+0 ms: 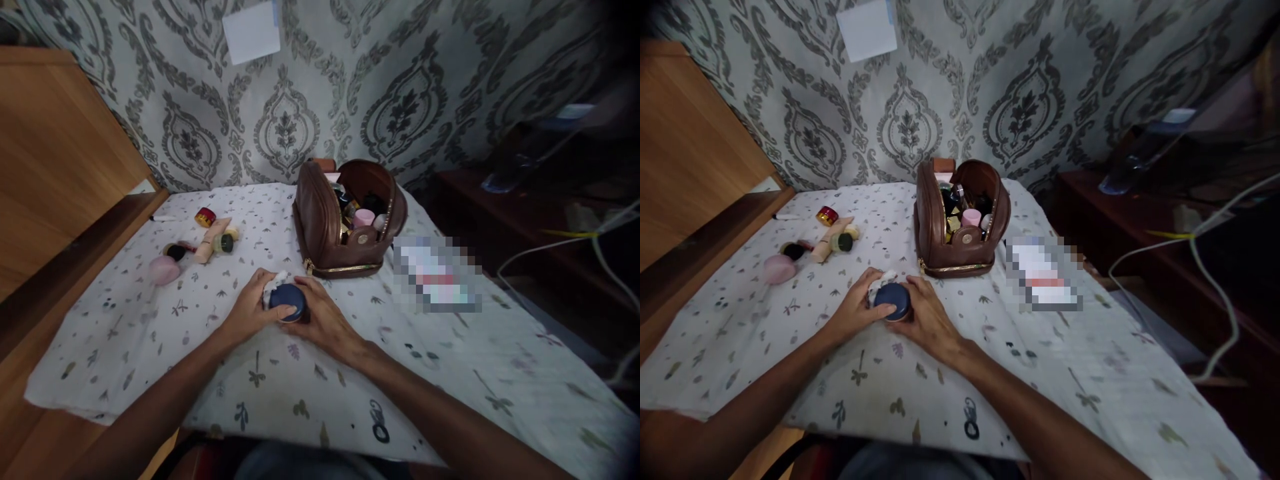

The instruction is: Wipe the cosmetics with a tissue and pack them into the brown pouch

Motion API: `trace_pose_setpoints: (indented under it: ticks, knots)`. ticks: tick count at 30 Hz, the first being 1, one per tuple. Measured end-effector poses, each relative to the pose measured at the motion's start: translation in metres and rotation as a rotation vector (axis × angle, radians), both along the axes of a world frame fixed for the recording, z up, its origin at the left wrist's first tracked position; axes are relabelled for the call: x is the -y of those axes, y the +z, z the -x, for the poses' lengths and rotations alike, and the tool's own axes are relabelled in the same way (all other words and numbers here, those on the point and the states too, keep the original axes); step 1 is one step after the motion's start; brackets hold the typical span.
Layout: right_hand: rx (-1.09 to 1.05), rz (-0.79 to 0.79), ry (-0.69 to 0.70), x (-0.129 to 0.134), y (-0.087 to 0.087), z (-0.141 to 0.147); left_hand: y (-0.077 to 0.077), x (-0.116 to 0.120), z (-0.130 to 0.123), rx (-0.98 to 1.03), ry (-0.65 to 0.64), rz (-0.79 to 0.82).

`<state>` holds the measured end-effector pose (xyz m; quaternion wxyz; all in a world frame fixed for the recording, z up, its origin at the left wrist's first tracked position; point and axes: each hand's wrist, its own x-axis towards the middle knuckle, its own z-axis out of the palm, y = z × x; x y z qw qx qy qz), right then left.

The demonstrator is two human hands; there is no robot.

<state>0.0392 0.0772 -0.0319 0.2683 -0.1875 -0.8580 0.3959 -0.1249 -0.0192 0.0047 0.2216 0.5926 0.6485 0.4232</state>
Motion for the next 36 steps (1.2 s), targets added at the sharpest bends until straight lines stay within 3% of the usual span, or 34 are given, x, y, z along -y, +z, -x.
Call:
trace_pose_setpoints:
  ticks: [6,9,13,17,23,29,32,36]
  knots:
    - [-0.071,0.221,-0.023,0.006,0.019,-0.002,-0.003,0.008,-0.003,-0.06,-0.131,-0.087]
    - [-0.162,0.238,-0.104,0.006,0.023,-0.001,-0.001,0.009,-0.006,-0.095,-0.196,-0.173]
    - [-0.201,0.223,-0.239,0.004,0.023,0.0,-0.002,0.01,-0.011,-0.186,-0.14,-0.27]
    - [-0.108,0.199,-0.251,0.004,0.027,0.0,-0.003,0.013,-0.016,-0.374,-0.011,-0.442]
    - [0.116,-0.016,-0.193,0.007,0.027,-0.005,0.005,0.014,-0.018,-0.718,-0.119,-0.636]
    - [0.223,-0.279,-0.156,0.015,0.017,-0.005,0.005,0.014,-0.021,-0.777,-0.118,-0.514]
    - [0.238,-0.381,-0.142,0.017,0.013,-0.003,0.009,0.015,-0.023,-0.644,-0.033,-0.374]
    - [0.211,-0.412,-0.131,0.018,0.014,-0.003,0.017,0.014,-0.019,-0.385,0.051,-0.053]
